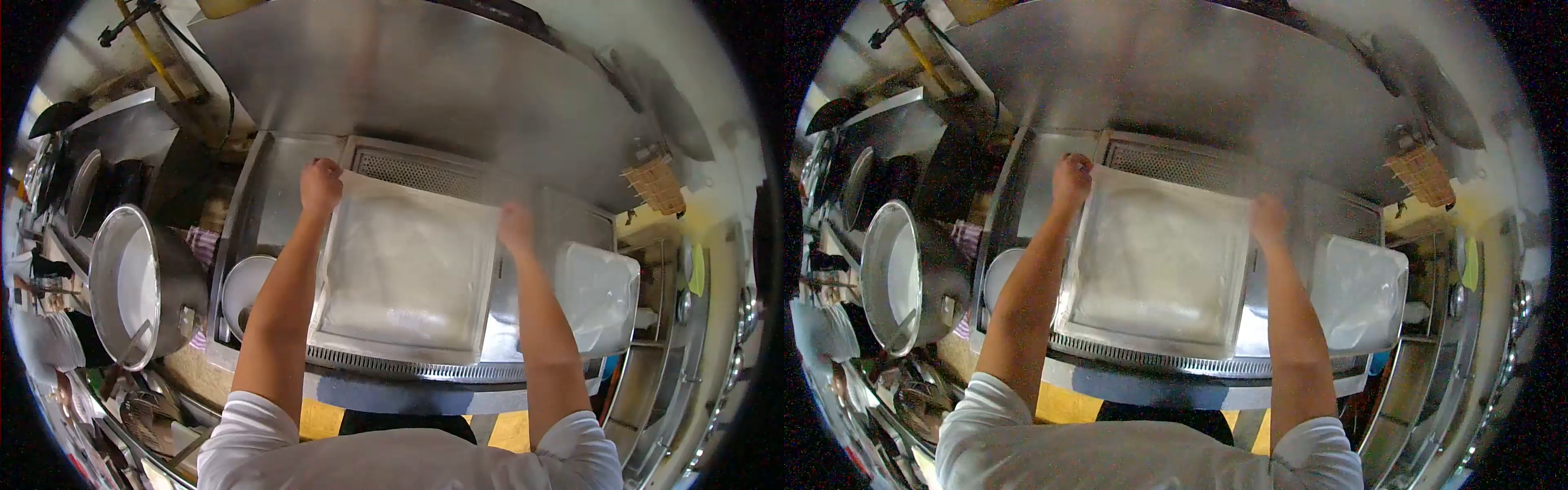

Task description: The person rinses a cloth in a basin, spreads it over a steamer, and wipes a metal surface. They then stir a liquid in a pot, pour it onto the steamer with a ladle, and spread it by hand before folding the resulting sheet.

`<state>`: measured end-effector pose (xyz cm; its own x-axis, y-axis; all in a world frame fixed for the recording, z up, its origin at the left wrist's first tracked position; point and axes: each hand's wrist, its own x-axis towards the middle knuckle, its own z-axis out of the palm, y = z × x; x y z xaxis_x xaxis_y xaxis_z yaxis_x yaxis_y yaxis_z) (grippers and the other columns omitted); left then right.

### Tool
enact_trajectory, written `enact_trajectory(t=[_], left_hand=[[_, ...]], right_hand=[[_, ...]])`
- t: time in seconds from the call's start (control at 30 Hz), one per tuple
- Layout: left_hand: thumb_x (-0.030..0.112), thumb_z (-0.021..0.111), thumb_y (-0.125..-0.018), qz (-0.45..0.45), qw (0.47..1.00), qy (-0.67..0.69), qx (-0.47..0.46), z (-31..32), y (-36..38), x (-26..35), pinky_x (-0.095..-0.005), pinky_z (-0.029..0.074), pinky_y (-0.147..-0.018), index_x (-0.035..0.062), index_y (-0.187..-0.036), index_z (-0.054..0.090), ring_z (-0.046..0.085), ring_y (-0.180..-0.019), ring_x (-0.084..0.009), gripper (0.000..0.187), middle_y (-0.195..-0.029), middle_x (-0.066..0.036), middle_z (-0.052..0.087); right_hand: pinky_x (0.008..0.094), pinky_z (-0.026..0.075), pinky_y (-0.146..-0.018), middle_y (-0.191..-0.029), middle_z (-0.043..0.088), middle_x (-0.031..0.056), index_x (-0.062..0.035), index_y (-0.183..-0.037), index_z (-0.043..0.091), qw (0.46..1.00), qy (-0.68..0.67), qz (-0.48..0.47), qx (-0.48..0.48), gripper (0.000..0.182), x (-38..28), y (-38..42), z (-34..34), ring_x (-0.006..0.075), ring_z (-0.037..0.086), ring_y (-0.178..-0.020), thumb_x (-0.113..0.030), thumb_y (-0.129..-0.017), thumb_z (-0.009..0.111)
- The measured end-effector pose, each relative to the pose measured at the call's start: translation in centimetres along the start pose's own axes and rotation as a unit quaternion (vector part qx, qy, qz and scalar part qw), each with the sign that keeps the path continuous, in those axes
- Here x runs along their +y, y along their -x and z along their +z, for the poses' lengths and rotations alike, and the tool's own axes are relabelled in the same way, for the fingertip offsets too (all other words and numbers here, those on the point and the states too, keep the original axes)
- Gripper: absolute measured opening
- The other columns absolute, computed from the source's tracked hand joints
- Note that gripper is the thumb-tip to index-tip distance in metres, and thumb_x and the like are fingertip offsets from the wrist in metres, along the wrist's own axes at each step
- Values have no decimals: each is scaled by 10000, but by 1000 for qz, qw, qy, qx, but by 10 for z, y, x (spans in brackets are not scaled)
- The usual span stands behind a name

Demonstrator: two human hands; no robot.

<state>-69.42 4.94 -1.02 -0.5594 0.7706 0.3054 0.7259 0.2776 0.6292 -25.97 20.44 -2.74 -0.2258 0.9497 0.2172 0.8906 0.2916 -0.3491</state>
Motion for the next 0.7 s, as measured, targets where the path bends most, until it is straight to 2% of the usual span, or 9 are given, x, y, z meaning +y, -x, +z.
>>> enact_trajectory(t=[0.03,0.13,0.23,0.37,0.5,0.53,0.63,0.67,0.7], left_hand=[[45,670,-795,-3,999,34,8,-11,3,4,-459,496,-903,67,-821,711,635,-990,-379,53,-965,-149,704],[3,681,-798,2,993,76,86,-49,27,21,-458,465,-927,68,-837,681,609,-1026,-379,76,-1031,-147,685],[7,702,-807,35,980,85,174,-100,69,44,-459,459,-931,75,-869,661,588,-1053,-378,100,-1083,-146,663],[30,704,-838,60,963,77,250,-187,148,84,-444,459,-936,62,-883,641,588,-1067,-366,83,-1079,-145,652],[-6,690,-843,-1,934,77,350,-266,256,128,-407,468,-941,31,-887,627,603,-1057,-330,85,-1070,-153,648],[-17,681,-861,0,924,73,376,-283,285,133,-364,486,-910,24,-898,627,616,-1018,-264,78,-1067,-128,649],[-25,670,-881,-74,882,137,445,-323,371,151,-313,493,-873,23,-912,624,612,-983,-197,73,-1078,-98,644],[-4,668,-919,-70,872,132,467,-336,400,153,-276,492,-853,25,-917,620,600,-939,-140,57,-1032,-58,648],[4,667,-929,-86,863,141,478,-350,429,160,-269,488,-847,25,-923,617,596,-924,-129,55,-1010,-46,648]], right_hand=[[468,529,-855,-1002,715,217,-42,-986,722,1000,-10,-23,19,190,-3,5,-7,393,679,-962,-166,-917,595],[453,493,-872,-1082,668,169,-30,-1041,676,994,-102,42,6,206,-26,35,-65,347,642,-1019,-204,-944,623],[444,475,-866,-987,641,158,-19,-982,656,981,-189,-31,43,120,-41,71,-128,356,618,-967,-122,-922,639],[448,454,-870,-977,616,150,-24,-940,619,957,-183,-185,131,85,-66,122,-213,362,581,-979,-87,-894,651],[449,443,-879,-991,601,140,-29,-916,587,916,-222,-292,160,84,-98,179,-294,352,554,-989,-69,-885,654],[449,441,-882,-993,598,137,-29,-914,581,907,-223,-320,161,85,-103,191,-309,346,549,-992,-66,-886,654],[441,441,-892,-995,602,133,-26,-914,581,865,-275,-395,141,80,-122,225,-349,338,552,-983,-54,-887,651],[438,443,-891,-995,604,132,-25,-915,581,854,-289,-415,124,78,-129,234,-357,337,554,-984,-46,-886,650],[435,444,-891,-995,606,131,-24,-916,581,840,-303,-436,108,77,-137,242,-364,335,555,-984,-38,-884,649]])
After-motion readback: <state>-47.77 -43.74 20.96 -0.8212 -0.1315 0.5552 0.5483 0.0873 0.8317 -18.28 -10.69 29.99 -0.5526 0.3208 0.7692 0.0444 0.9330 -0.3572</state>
